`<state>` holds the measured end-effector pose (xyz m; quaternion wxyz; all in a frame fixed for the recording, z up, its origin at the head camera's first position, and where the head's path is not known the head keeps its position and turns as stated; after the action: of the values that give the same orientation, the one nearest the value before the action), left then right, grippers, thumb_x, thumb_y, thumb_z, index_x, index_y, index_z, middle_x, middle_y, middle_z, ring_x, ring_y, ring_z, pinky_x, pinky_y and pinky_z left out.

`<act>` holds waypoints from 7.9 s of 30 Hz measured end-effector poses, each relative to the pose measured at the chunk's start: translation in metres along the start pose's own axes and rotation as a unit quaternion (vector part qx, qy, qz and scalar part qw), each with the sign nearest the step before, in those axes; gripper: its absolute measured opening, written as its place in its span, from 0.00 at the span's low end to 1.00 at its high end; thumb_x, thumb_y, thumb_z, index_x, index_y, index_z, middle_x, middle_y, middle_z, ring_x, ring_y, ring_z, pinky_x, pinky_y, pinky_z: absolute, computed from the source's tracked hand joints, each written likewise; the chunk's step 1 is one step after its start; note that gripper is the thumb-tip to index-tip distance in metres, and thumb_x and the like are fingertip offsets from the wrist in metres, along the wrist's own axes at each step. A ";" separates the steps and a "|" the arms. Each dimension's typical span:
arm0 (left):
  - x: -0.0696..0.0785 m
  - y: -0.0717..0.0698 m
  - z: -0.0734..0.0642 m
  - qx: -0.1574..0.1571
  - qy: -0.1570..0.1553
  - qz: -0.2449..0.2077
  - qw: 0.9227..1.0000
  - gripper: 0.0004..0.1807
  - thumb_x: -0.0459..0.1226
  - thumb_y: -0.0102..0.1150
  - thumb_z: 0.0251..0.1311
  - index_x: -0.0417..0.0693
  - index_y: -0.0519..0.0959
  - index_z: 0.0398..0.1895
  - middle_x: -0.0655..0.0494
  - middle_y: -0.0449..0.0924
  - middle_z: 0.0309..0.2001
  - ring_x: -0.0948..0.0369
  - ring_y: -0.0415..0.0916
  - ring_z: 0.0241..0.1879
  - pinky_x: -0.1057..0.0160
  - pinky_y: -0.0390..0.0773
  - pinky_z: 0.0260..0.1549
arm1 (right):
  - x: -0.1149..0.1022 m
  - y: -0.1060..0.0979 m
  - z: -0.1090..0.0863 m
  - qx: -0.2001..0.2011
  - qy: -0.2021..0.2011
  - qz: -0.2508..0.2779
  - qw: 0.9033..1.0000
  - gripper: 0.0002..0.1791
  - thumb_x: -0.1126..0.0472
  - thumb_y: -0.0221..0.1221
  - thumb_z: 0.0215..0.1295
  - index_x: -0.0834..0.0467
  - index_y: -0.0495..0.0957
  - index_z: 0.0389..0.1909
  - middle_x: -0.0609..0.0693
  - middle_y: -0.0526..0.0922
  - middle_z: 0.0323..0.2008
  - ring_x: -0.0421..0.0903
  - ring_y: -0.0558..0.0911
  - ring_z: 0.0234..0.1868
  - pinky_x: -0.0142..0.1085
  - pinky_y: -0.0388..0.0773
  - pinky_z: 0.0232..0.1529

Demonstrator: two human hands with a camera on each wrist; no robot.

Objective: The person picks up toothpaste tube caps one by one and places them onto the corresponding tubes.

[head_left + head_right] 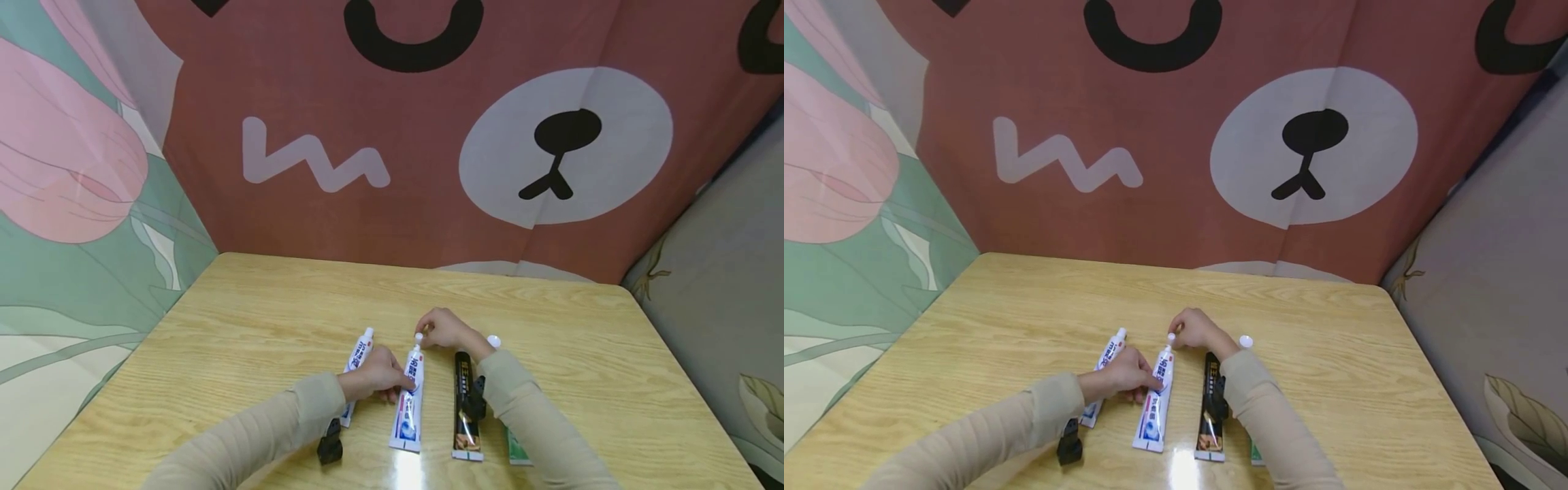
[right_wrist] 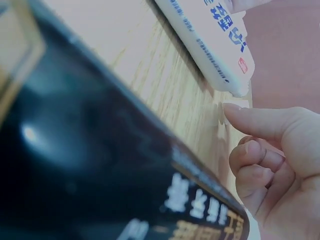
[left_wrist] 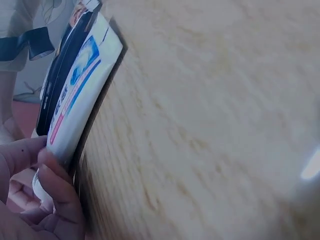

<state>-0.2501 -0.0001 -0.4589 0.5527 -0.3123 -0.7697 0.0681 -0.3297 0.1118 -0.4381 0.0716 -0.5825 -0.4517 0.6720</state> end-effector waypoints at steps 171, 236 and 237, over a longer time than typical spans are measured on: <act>0.011 0.001 0.002 -0.010 0.108 -0.019 0.994 0.08 0.35 0.62 0.53 0.42 0.76 0.20 0.57 0.72 0.13 0.67 0.62 0.12 0.73 0.60 0.10 | -0.002 -0.008 -0.027 -0.030 0.030 0.134 0.990 0.16 0.60 0.49 0.68 0.65 0.75 0.25 0.49 0.68 0.14 0.39 0.62 0.14 0.28 0.59 0.16; 0.013 -0.001 0.000 0.003 0.121 -0.014 0.993 0.08 0.34 0.62 0.52 0.42 0.76 0.20 0.59 0.67 0.12 0.67 0.58 0.12 0.73 0.57 0.11 | -0.005 -0.012 -0.027 -0.048 -0.007 0.146 0.988 0.17 0.58 0.51 0.67 0.71 0.77 0.38 0.49 0.75 0.21 0.46 0.70 0.18 0.33 0.68 0.20; 0.013 -0.001 0.000 0.002 0.119 -0.015 0.993 0.08 0.34 0.62 0.52 0.42 0.76 0.20 0.60 0.67 0.12 0.67 0.58 0.12 0.72 0.57 0.11 | -0.007 -0.013 -0.027 -0.053 -0.016 0.155 0.986 0.16 0.60 0.52 0.66 0.71 0.76 0.42 0.50 0.78 0.25 0.49 0.72 0.21 0.34 0.70 0.22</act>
<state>-0.2527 0.0061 -0.4482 0.6423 -0.3055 -0.7026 0.0242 -0.3102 0.1297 -0.4217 -0.0714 -0.6374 -0.3919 0.6596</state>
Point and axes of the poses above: each hand's wrist, its own z-axis towards the middle knuckle, its own y-axis out of the palm, x = y × z, the point moved 8 cm from there along z, towards the middle knuckle
